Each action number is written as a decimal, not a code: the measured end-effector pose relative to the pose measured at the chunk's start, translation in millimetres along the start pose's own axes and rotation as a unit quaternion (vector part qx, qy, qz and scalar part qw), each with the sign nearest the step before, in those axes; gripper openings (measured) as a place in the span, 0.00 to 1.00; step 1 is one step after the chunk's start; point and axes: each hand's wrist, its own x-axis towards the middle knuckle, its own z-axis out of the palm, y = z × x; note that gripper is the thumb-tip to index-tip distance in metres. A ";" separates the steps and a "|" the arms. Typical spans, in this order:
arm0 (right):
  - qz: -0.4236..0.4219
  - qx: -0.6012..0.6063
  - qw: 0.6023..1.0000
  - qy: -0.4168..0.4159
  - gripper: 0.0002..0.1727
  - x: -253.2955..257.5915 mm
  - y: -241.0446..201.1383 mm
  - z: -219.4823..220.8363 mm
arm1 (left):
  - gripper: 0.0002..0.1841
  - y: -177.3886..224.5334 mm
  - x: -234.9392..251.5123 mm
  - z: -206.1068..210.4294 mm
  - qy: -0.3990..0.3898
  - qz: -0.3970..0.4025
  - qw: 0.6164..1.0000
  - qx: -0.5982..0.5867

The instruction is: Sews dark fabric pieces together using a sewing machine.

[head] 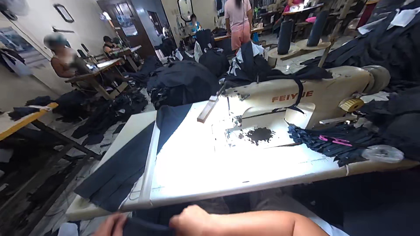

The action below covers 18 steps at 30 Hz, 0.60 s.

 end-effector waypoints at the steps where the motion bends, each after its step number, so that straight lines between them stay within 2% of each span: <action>1: 0.014 0.004 1.000 0.027 0.11 -1.0 -3.5 -12.6 | 0.20 3.3 35.0 -8.9 0.027 0.072 0.997 0.029; 3: 0.046 0.011 0.993 0.111 0.14 -8.7 -3.4 -35.5 | 0.22 31.3 108.5 -13.0 0.062 0.194 0.978 0.053; 6: 0.148 0.035 0.975 0.164 0.25 -37.6 2.5 -72.0 | 0.17 106.3 194.3 13.5 0.042 0.320 0.946 0.018; 8: 0.172 0.013 0.952 0.254 0.24 -64.2 15.0 -75.2 | 0.14 157.7 227.8 48.4 0.008 0.387 0.921 -0.031; 10: 0.161 -0.040 0.919 0.357 0.18 -91.0 31.2 -66.0 | 0.15 205.2 246.0 87.4 -0.030 0.465 0.881 -0.079; 12: 0.186 -0.049 0.898 0.397 0.19 -114.3 37.9 -57.8 | 0.15 247.4 252.5 112.9 -0.096 0.522 0.839 -0.119; 14: 0.208 -0.042 0.888 0.409 0.22 -130.7 41.5 -51.4 | 0.12 277.6 254.6 123.0 -0.175 0.530 0.813 -0.167; 15: 0.207 -0.037 0.885 0.416 0.23 -135.6 43.9 -49.0 | 0.13 286.5 254.4 122.0 -0.203 0.517 0.813 -0.177; 16: 0.202 -0.026 0.885 0.419 0.24 -139.2 45.8 -47.4 | 0.13 291.8 253.5 119.3 -0.210 0.506 0.819 -0.173; 18: 0.188 -0.007 0.885 0.425 0.24 -142.2 49.3 -45.3 | 0.13 297.5 249.0 111.0 -0.175 0.495 0.837 -0.156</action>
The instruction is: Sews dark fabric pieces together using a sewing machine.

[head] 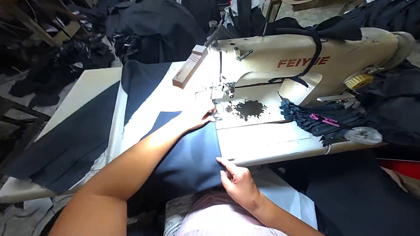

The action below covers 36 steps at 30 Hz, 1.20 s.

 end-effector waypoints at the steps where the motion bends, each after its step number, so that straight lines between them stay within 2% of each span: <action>1: -0.005 0.004 1.000 0.003 0.24 -0.3 1.7 0.7 | 0.13 5.3 -0.2 -1.1 0.020 -0.004 1.000 0.018; 4: -0.025 -0.002 1.000 0.018 0.23 -2.2 4.9 3.7 | 0.09 17.1 -5.2 7.8 0.056 -0.005 0.998 0.039; 6: -0.029 -0.005 0.999 0.019 0.23 -3.5 5.5 4.7 | 0.11 27.3 -10.8 14.3 0.051 -0.027 0.997 0.052; 9: -0.023 0.004 1.000 0.019 0.23 -4.3 5.1 5.3 | 0.13 55.3 -19.1 9.5 -0.027 -0.109 0.991 0.074; 11: -0.019 0.008 1.000 0.020 0.23 -4.0 4.8 5.0 | 0.17 75.3 -26.0 11.1 -0.070 -0.166 0.980 0.088; 14: -0.019 0.010 1.000 0.013 0.23 -3.9 5.2 4.0 | 0.28 84.2 -43.6 26.9 -0.044 -0.224 0.972 0.063; 17: -0.025 0.012 1.000 0.012 0.23 -3.1 5.1 3.9 | 0.29 78.9 -51.3 35.6 -0.008 -0.237 0.971 0.033; 25: -0.043 -0.063 0.997 0.010 0.24 0.3 0.4 -0.1 | 0.30 74.8 -44.2 34.2 -0.032 -0.237 0.971 0.021; 36: 0.015 -0.124 0.988 -0.093 0.28 29.2 -17.6 -18.6 | 0.30 64.0 -31.5 33.8 -0.034 -0.232 0.972 0.019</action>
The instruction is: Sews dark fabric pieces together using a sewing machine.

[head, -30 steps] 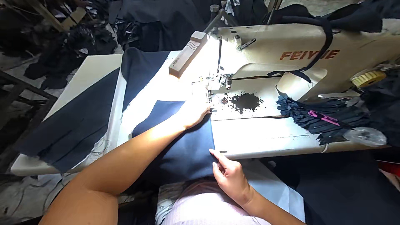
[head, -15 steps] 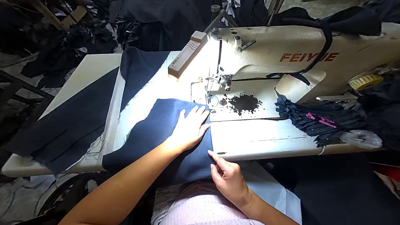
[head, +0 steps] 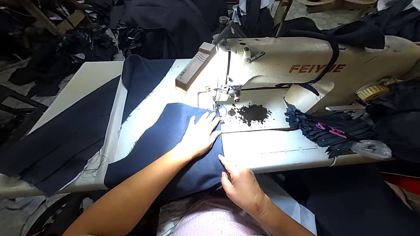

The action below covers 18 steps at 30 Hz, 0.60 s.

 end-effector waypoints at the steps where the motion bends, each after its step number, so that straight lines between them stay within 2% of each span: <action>1: 0.000 -0.001 1.000 -0.006 0.28 2.1 0.0 -1.9 | 0.30 -0.6 1.1 -0.1 -0.003 -0.001 1.000 0.001; 9: 0.016 -0.011 0.999 -0.031 0.28 9.9 -2.6 -7.3 | 0.30 -2.0 7.0 -3.3 -0.020 -0.013 1.000 0.002; 18: 0.022 -0.009 0.999 -0.040 0.28 13.4 -1.9 -8.5 | 0.30 -3.2 8.1 -2.6 -0.002 -0.001 1.000 -0.004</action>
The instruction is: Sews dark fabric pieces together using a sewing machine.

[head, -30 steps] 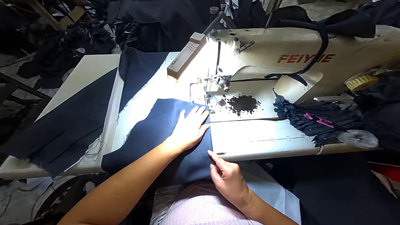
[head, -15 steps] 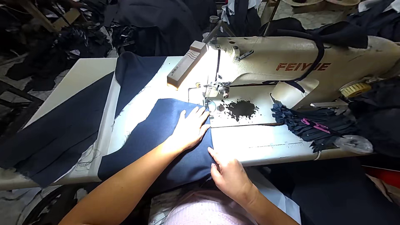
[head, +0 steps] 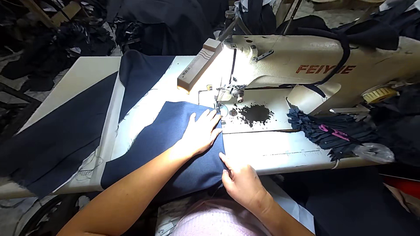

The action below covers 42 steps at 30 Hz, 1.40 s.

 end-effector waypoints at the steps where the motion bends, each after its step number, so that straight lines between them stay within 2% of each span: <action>1: 0.001 0.003 1.000 0.001 0.28 -0.2 0.3 -0.2 | 0.30 -0.7 0.4 0.8 0.002 0.003 1.000 -0.001; 13: -0.005 -0.023 0.999 0.032 0.27 -2.1 0.0 3.3 | 0.30 -2.9 2.2 1.3 -0.002 -0.001 1.000 -0.012; 16: -0.036 -0.120 0.983 0.131 0.20 -4.7 2.4 9.4 | 0.30 -4.2 3.1 1.9 0.000 0.001 1.000 -0.008; 18: -0.068 -0.124 0.976 0.168 0.15 -7.8 12.2 12.4 | 0.30 -5.7 3.8 2.9 0.003 0.002 1.000 -0.008; 22: -0.171 -0.049 0.972 0.154 0.13 -14.3 38.2 12.4 | 0.30 -5.7 4.2 2.3 0.005 0.005 1.000 -0.009; 26: -0.217 -0.039 0.967 0.129 0.14 -15.9 49.7 5.3 | 0.30 -5.9 6.2 2.3 0.010 0.002 1.000 -0.014; 34: -0.253 -0.062 0.959 0.113 0.15 -15.9 53.8 1.9 | 0.29 10.3 -9.8 -7.4 -0.009 -0.046 0.999 0.018; 42: -0.259 -0.057 0.958 0.113 0.17 -15.3 51.9 -1.0 | 0.31 2.2 -13.2 1.5 0.011 -0.036 0.999 -0.005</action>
